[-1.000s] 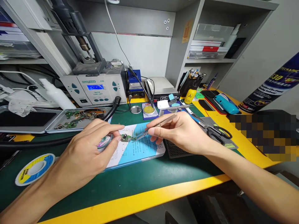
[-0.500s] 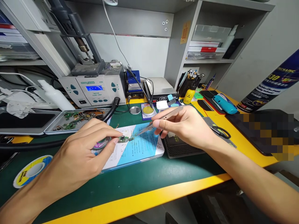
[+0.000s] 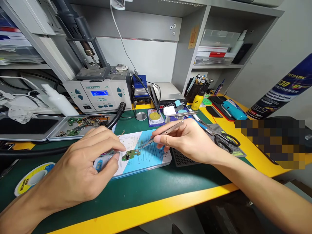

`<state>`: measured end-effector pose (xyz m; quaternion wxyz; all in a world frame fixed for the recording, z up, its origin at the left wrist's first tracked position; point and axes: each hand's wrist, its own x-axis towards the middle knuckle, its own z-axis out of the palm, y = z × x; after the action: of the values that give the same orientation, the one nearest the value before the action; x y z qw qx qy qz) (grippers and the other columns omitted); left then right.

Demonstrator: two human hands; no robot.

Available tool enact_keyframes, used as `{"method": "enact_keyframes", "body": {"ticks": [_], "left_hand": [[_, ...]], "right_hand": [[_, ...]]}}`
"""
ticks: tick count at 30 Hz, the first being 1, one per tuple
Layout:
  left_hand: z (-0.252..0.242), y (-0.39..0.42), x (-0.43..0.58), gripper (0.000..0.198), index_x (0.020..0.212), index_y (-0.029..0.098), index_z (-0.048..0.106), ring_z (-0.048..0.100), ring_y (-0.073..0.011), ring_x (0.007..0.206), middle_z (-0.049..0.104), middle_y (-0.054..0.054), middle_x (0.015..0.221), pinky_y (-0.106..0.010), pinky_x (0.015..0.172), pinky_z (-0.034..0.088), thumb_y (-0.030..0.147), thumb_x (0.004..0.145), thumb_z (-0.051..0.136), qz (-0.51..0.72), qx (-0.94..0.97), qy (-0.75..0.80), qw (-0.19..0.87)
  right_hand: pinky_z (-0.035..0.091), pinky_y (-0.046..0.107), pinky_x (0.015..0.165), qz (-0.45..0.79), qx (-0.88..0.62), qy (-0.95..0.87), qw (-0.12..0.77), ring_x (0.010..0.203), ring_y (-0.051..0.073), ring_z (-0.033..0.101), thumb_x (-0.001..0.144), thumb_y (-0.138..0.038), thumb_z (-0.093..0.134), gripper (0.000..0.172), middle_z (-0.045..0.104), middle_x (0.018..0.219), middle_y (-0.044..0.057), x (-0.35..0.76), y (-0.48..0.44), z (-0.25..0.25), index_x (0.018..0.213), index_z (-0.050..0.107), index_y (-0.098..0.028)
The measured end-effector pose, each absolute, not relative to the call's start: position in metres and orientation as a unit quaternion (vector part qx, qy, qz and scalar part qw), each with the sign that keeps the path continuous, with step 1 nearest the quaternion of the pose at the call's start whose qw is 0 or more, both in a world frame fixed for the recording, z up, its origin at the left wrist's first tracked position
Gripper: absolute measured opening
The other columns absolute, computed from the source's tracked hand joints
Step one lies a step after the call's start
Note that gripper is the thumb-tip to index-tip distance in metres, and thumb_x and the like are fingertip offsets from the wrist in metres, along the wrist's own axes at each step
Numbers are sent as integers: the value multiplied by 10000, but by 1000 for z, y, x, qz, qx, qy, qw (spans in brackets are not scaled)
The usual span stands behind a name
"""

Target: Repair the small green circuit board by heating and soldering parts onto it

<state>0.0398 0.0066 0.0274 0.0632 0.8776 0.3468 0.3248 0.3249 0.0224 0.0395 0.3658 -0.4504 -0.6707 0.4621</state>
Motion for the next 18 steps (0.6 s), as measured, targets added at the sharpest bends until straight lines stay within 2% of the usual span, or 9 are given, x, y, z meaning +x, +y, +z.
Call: {"method": "enact_keyframes", "body": {"ticks": [7, 13, 18], "left_hand": [[24, 8, 40, 134, 894, 175, 649, 536, -211, 869, 634, -40, 883, -420, 800, 404, 97, 938, 550, 319, 879, 351, 49], [25, 10, 42, 138, 891, 177, 644, 538, -203, 867, 633, -33, 873, -408, 807, 401, 96, 946, 546, 322, 877, 353, 45], [24, 10, 42, 132, 905, 175, 648, 550, -200, 889, 644, -33, 893, -402, 825, 413, 92, 948, 556, 324, 877, 354, 36]], "right_hand": [[625, 266, 602, 495, -435, -654, 371, 662, 166, 737, 832, -358, 906, 161, 854, 931, 86, 322, 30, 34, 848, 898, -199], [621, 258, 596, 490, -441, -652, 375, 647, 161, 730, 850, -376, 890, 178, 842, 879, 66, 322, 30, 33, 802, 890, -205], [621, 266, 620, 440, -449, -678, 382, 670, 171, 748, 864, -394, 878, 168, 859, 914, 57, 321, 24, 36, 846, 899, -229]]}}
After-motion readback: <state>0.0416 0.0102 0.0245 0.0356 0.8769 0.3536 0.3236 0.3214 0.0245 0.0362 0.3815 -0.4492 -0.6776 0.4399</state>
